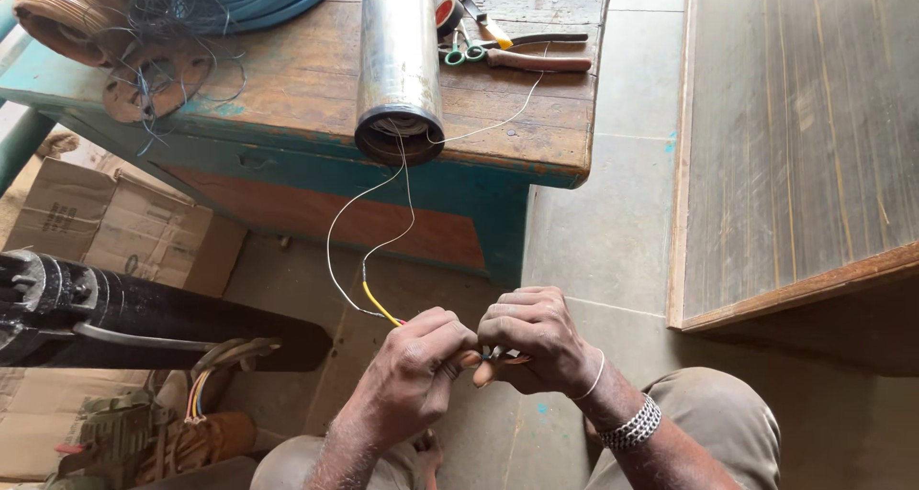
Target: The person sits on the floor beside a workbench and connects colored wires to a metal cylindrical motor housing, twisting wire ends together by hand. They use pliers to grip and cut a wire, open a bench drawer to take scissors, trim wire ends, and continue twisting the joined wires.
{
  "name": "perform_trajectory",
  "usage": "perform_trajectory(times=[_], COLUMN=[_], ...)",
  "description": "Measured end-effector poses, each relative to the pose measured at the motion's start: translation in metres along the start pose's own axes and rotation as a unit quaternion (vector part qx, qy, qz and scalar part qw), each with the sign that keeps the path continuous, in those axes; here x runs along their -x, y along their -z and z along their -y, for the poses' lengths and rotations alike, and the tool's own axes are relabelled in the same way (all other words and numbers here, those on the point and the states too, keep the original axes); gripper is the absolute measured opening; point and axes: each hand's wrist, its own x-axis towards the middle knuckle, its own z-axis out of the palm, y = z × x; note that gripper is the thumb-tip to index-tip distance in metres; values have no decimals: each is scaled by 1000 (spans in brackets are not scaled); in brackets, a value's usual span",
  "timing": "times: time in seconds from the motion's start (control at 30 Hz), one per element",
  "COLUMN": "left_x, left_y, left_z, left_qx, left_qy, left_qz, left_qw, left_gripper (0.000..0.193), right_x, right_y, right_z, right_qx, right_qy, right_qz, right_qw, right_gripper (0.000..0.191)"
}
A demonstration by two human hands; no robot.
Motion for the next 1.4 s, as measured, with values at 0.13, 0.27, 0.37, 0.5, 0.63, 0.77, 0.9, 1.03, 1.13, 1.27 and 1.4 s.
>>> perform_trajectory(times=[0.13, 0.27, 0.37, 0.5, 0.63, 0.77, 0.9, 1.03, 1.13, 1.27, 1.4], left_x=[1, 6, 7, 5, 3, 3, 11, 16, 9, 8, 20], left_y=[4, 31, 28, -7, -29, -18, 19, 17, -3, -12, -7], left_z=[0, 3, -1, -2, 3, 4, 8, 16, 32, 59, 77], left_qx=[9, 5, -39, -45, -46, -18, -66, 65, 89, 106, 135], left_qy=[-17, -24, -13, -1, -23, -62, -4, 97, 66, 37, 16], left_qz=[-11, -111, -134, -151, -156, -137, -224, -229, -243, -271, -259], left_qw=[1000, 993, 990, 988, 986, 989, 972, 967, 964, 956, 956], left_gripper=[9, 27, 7, 10, 11, 12, 15, 4, 5, 5, 2], right_x=[7, 30, 36, 36, 46, 55, 60, 50, 27, -32, -117], right_y=[13, 41, 42, 8, -16, 3, 53, 63, 44, 45, 61], right_z=[6, 11, 0, -22, -25, -21, -29, -42, -34, -15, -33], right_qx=[-46, -283, -334, -321, -392, -357, -389, -295, -191, 94, 387], right_qy=[-25, -115, -273, -343, -324, -315, -217, -389, -434, -329, -184], right_qz=[30, -124, -209, -36, 12, 26, -222, -294, -134, -77, -27], right_qw=[998, 944, 878, 882, 861, 879, 868, 822, 871, 937, 903], right_gripper=[41, 38, 33, 40, 21, 21, 23, 17, 17, 15, 15])
